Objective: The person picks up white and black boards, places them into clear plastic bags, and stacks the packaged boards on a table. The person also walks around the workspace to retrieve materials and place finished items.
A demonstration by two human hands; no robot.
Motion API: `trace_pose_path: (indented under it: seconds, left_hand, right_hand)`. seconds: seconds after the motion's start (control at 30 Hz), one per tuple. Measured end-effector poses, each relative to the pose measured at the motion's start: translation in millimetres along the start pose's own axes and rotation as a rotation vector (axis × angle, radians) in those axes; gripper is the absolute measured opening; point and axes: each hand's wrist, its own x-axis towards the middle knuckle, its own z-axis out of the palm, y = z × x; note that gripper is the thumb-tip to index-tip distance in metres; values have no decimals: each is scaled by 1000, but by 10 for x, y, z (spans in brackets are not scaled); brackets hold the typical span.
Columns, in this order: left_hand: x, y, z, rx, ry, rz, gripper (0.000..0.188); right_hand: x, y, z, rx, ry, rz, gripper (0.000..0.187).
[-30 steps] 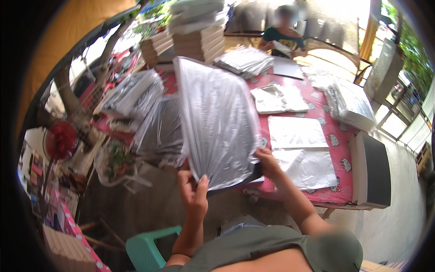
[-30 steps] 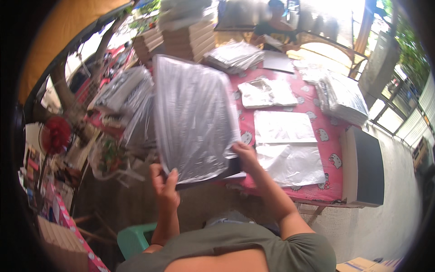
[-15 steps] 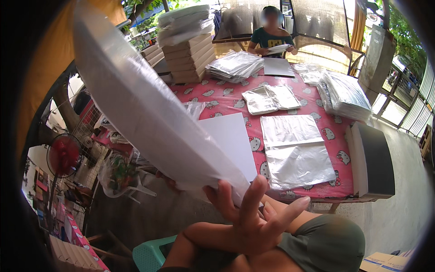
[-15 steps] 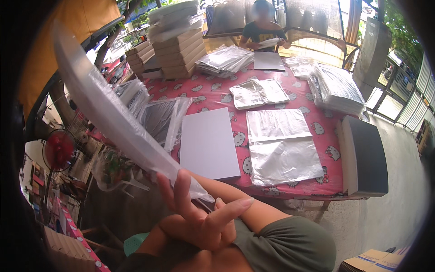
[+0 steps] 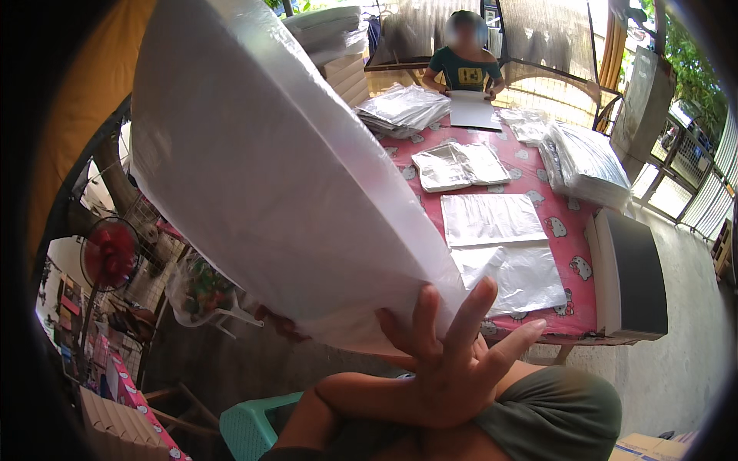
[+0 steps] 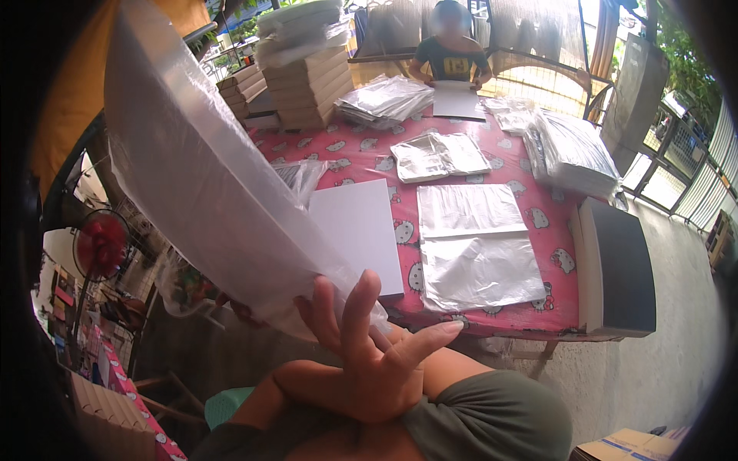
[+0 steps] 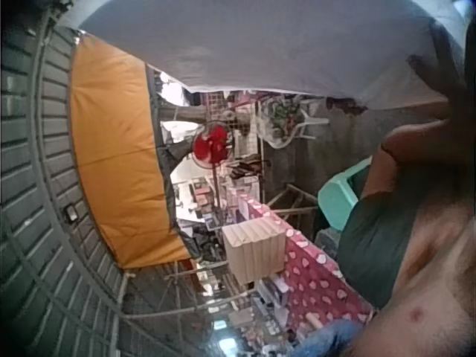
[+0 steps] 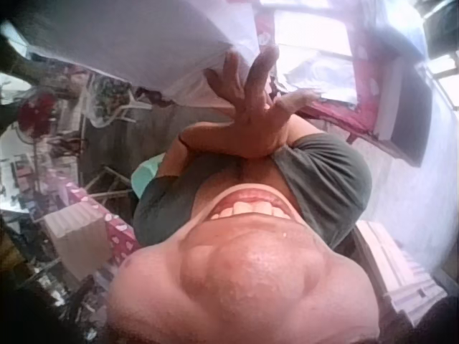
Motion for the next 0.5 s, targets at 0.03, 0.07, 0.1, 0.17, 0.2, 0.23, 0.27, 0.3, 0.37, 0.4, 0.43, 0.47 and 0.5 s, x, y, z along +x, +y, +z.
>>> trace_pose_path:
  seconds: [0.03, 0.07, 0.1, 0.17, 0.2, 0.23, 0.27, 0.3, 0.37, 0.4, 0.43, 0.47, 0.5]
  left_hand:
    - [6, -4, 8, -36, -3, 2, 60]
    - [8, -5, 11, -48, 4, 1, 60]
    - [6, -6, 14, -59, 11, 0, 61]
    - [-56, 15, -47, -8, 29, -37, 57]
    - [-16, -6, -34, -84, 22, -31, 56]
    - [-18, -36, -92, -134, 55, 3, 51]
    - [2, -122, -153, -196, 89, 38, 47]
    - [26, -209, -225, -231, 123, 75, 45]
    - [-7, -477, -224, -469, 239, 3, 49]
    - [-36, -684, -110, -616, 346, -8, 58]
    - [10, -747, -105, -740, 455, 21, 68]
    - [8, -908, -87, -847, 619, 77, 78]
    - [-43, -1062, -92, -927, 637, 71, 78]
  right_hand:
    - [-5, -16, -45, 10, 14, -10, 25]
    - [-17, -56, -39, 5, 9, -13, 25]
    - [9, -110, -30, 0, 4, -20, 25]
    - [75, -198, 130, -19, -59, 5, 25]
    - [110, -470, 88, -9, -20, -69, 25]
    - [163, -663, 152, -14, -35, -106, 25]
    - [217, -948, 226, -8, -38, -161, 25]
    - [276, -1228, 360, 0, -63, -211, 25]
    - [349, -1767, 558, 30, -101, -326, 25]
    - [375, -2068, 531, 56, -99, -398, 25]
    - [297, -2424, 646, 76, -136, -493, 25]
    - [255, -2609, 751, 103, -178, -556, 25]
    - [218, -2747, 810, 120, -226, -613, 25]
